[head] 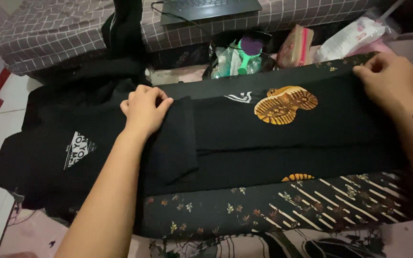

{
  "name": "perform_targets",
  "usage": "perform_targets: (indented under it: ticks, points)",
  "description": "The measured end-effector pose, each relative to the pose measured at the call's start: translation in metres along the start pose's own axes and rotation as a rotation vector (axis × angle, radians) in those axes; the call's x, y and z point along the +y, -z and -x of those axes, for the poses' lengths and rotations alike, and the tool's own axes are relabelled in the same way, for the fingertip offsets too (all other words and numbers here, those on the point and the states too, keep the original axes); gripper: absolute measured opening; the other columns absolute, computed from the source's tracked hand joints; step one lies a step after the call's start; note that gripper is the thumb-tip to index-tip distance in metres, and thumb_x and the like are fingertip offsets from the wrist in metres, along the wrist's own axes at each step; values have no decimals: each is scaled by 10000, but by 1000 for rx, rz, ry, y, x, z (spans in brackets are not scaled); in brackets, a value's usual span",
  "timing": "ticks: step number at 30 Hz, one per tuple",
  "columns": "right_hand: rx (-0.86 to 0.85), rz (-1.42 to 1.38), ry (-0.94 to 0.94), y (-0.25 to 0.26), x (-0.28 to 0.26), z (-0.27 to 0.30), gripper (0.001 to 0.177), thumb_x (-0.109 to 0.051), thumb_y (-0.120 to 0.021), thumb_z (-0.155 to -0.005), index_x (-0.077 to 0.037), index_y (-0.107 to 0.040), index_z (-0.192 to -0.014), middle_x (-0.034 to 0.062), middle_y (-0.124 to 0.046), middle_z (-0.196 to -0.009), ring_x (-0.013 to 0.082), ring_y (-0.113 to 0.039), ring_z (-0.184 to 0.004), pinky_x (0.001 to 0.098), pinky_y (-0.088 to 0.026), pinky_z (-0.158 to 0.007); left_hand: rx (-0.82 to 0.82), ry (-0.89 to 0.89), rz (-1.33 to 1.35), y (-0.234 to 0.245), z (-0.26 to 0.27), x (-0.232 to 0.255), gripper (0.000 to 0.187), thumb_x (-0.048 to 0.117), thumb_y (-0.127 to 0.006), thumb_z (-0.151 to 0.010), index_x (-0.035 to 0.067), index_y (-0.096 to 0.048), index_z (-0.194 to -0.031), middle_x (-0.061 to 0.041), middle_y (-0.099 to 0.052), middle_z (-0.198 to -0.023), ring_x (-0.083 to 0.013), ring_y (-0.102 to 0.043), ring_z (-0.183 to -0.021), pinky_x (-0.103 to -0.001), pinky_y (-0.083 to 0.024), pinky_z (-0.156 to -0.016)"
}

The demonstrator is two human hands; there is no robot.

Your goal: The person folds several black t-shirts one by one on a patterned surface. They smooth each shirt, fold the sides and bottom, and place the folded items into a pile on a nearby pink table.

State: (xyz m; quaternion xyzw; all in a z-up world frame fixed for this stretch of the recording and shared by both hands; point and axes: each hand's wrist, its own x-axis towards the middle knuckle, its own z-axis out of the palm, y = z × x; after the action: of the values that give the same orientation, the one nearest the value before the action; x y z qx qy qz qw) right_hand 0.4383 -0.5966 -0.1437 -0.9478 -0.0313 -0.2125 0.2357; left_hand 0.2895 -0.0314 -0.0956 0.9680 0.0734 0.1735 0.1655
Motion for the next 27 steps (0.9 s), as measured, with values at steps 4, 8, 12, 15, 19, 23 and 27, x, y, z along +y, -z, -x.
perform_targets:
  ticks: [4, 8, 12, 15, 19, 23, 27]
  points:
    - [57, -503, -170, 3, -2, -5, 245, -186, -759, -1082, -8, -667, -941, 98, -630, -840, 156, -585, -726, 356, -468, -678, -30, 18, -6, -5, -8, -3, 213, 403, -743, -878, 194, -749, -916, -19, -635, -1071, -267, -548, -1112, -508, -290, -1005]
    - [67, -532, -194, 1, 6, -6, 156, -160, -711, -1048, -39, -671, -957, 69, -684, -884, 188, -647, -775, 335, -530, -693, -11, -18, -28, -8, -6, -7, 220, 411, -735, -898, 193, -745, -925, -20, -643, -1062, -264, -562, -1100, -500, -306, -1016]
    - [118, 30, 1, -13, 24, -13, 278, -186, -714, -1072, 17, -654, -891, 178, -683, -852, 338, -666, -847, 471, -533, -781, 10, -30, -18, -8, -6, -7, 215, 402, -740, -889, 191, -747, -930, -21, -646, -1064, -265, -561, -1095, -496, -301, -1016]
    - [135, 138, -11, -15, 24, -18, 288, -239, -695, -1077, 11, -649, -942, 209, -697, -893, 395, -680, -901, 516, -531, -841, 14, -28, -11, -8, -5, -6, 209, 394, -739, -889, 188, -746, -925, -11, -650, -1060, -254, -564, -1091, -486, -299, -1039]
    - [45, 112, -177, 4, 3, -22, 482, -454, -687, -1102, 22, -707, -1033, 256, -690, -910, 395, -677, -849, 514, -514, -786, 13, -30, 3, -5, -3, -3, 200, 382, -735, -890, 185, -746, -921, -8, -649, -1054, -250, -563, -1085, -485, -295, -1038]
    - [-243, 81, -199, 15, 4, -24, 506, -516, -713, -975, -11, -722, -1002, 206, -719, -860, 351, -697, -797, 474, -528, -763, -2, 0, -20, -1, -1, 2, 197, 381, -735, -909, 185, -743, -922, -19, -650, -1030, -247, -571, -1085, -480, -310, -1060]
    - [-146, 78, -72, 12, 6, -16, 432, -441, -741, -1008, -13, -724, -956, 149, -717, -865, 316, -696, -806, 476, -534, -804, 171, -123, -93, 6, 9, 17, 170, 316, -739, -891, 157, -735, -950, -26, -659, -1071, -263, -580, -1113, -511, -324, -1072]
